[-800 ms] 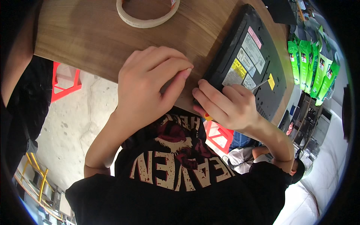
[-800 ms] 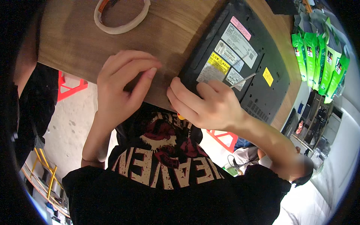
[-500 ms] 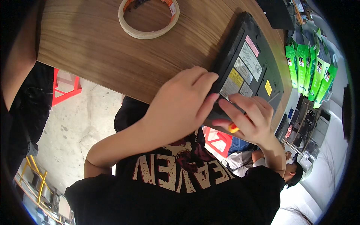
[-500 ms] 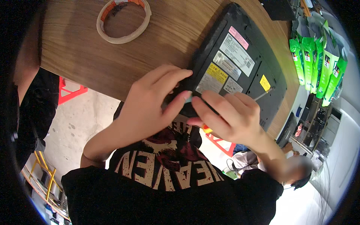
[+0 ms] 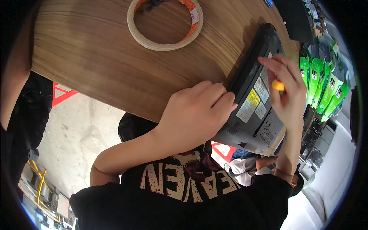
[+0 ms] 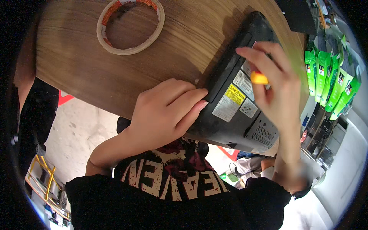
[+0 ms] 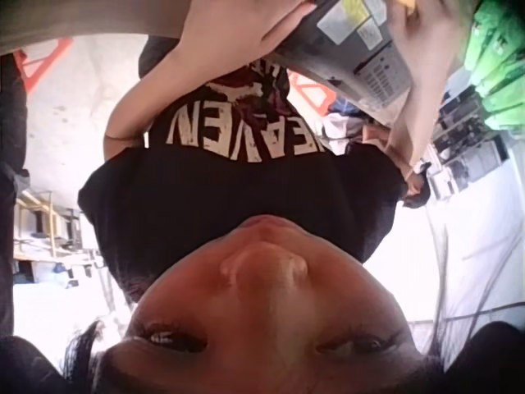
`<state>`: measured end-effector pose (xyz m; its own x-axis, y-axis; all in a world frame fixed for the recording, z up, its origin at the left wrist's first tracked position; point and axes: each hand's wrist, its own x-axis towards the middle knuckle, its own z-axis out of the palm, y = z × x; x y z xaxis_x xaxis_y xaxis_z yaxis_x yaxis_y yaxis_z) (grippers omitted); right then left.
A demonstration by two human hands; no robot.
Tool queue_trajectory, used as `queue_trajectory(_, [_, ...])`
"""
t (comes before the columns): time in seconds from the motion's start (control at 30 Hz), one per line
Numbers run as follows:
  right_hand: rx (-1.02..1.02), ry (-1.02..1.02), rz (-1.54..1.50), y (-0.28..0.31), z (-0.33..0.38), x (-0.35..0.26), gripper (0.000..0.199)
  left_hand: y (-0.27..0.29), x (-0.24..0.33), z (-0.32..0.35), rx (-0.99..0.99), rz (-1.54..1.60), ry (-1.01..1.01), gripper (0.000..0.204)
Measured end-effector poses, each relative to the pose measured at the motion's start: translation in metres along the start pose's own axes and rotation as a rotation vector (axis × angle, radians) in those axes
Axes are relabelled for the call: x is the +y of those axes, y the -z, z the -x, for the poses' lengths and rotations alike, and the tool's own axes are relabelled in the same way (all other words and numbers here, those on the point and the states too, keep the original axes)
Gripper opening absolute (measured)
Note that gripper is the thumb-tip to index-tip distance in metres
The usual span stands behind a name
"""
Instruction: The person disassembles a laptop by removing the optical drive and then unscrewing and lifting the bottom casing using a screwdriver.
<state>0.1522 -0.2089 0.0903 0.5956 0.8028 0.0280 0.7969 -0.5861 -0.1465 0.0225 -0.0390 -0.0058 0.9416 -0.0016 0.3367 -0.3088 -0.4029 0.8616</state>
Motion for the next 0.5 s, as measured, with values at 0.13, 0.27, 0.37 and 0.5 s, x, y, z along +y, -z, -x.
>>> queue_trajectory(0.13, [-0.172, -0.053, -0.033, 0.002, -0.010, 0.016, 0.048, 0.001, -0.003, 0.001, 0.008, 0.043, 0.013, 0.018])
queue_trajectory(0.27, [-0.257, -0.038, -0.009, 0.004, -0.013, 0.015, 0.050, -0.001, -0.004, 0.000, -0.010, 0.046, 0.029, 0.019])
queue_trajectory(0.37, [-0.243, 0.006, 0.069, 0.004, -0.007, 0.011, 0.056, 0.000, -0.003, -0.002, -0.035, 0.077, 0.054, 0.019])
queue_trajectory(0.5, [-0.150, -0.090, 0.120, 0.005, 0.007, 0.010, 0.052, 0.004, -0.005, -0.011, -0.039, 0.122, 0.093, 0.020])
